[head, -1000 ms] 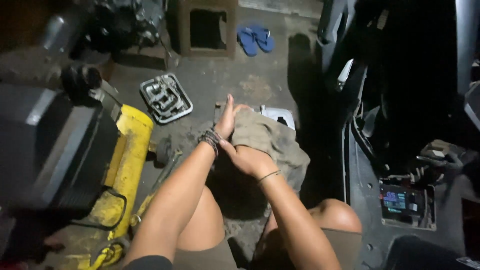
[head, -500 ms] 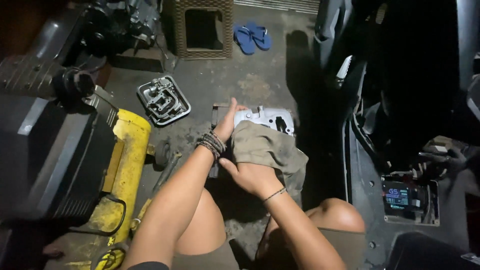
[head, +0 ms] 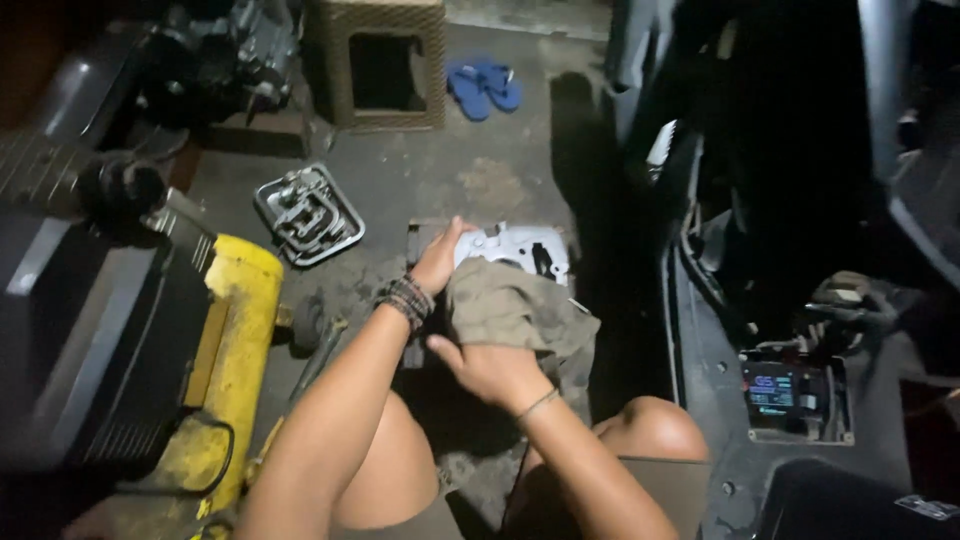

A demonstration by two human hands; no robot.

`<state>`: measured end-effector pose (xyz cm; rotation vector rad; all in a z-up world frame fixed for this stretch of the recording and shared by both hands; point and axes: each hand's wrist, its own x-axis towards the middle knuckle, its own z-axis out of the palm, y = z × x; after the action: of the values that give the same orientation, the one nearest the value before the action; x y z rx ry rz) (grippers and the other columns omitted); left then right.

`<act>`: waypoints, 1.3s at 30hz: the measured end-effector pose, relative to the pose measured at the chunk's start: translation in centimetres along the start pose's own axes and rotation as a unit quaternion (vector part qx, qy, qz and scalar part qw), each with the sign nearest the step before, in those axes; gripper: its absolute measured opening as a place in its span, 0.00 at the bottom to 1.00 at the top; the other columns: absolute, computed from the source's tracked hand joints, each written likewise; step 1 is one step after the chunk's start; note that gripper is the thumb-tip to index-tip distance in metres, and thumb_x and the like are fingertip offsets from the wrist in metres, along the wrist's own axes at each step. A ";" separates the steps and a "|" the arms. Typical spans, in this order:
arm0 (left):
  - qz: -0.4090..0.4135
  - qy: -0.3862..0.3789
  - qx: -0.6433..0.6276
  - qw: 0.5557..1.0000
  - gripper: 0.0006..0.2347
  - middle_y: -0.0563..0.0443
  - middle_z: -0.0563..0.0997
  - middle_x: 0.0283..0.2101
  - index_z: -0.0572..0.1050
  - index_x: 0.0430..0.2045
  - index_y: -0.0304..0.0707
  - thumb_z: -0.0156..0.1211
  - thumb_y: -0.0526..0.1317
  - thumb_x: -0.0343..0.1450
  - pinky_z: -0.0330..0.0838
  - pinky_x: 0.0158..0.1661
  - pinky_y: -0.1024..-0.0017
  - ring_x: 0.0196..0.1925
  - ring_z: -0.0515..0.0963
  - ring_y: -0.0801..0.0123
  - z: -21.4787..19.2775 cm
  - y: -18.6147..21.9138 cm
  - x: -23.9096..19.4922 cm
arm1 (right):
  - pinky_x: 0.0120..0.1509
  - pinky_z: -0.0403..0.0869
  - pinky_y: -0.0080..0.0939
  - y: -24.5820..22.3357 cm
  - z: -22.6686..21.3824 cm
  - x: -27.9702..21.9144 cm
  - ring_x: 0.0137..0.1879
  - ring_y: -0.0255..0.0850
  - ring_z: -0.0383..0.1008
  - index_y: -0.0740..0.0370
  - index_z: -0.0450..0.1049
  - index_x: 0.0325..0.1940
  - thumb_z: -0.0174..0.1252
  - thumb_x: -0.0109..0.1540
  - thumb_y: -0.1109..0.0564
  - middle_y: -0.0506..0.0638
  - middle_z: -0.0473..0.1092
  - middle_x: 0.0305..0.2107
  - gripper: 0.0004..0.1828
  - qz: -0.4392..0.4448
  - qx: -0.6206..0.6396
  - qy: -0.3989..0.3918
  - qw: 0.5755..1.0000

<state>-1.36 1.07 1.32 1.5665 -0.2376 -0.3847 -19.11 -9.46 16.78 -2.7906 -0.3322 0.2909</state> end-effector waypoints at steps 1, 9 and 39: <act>-0.009 0.003 -0.014 1.000 0.31 0.37 0.75 0.60 0.76 0.56 0.43 0.31 0.66 0.79 0.53 0.70 0.52 0.68 0.67 0.46 0.1 -0.1 0.1 | 0.81 0.46 0.61 -0.1 -0.2 -1.0 0.77 0.57 0.54 0.63 0.55 0.77 0.36 0.68 0.26 0.64 0.57 0.70 0.46 0.002 -0.016 -0.011 1.000; -0.025 0.004 -0.011 1.000 0.31 0.34 0.76 0.57 0.75 0.56 0.40 0.28 0.65 0.80 0.56 0.68 0.53 0.66 0.69 0.44 0.1 -0.2 -0.2 | 0.81 0.46 0.60 -0.9 -2.1 -1.2 0.77 0.58 0.52 0.64 0.56 0.76 0.36 0.69 0.26 0.66 0.57 0.70 0.45 0.011 -0.034 -0.032 0.999; 0.003 0.031 -0.034 0.999 0.28 0.35 0.75 0.59 0.75 0.55 0.36 0.33 0.61 0.80 0.52 0.71 0.52 0.68 0.66 0.47 0.5 0.7 -1.0 | 0.82 0.45 0.60 1.5 2.0 0.3 0.78 0.57 0.51 0.61 0.53 0.78 0.38 0.68 0.25 0.65 0.55 0.71 0.47 0.019 -0.021 -0.004 1.000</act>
<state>-2.46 0.95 2.09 1.5089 -0.1801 -0.3349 -18.98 -10.17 14.33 -2.8400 -0.2909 0.3072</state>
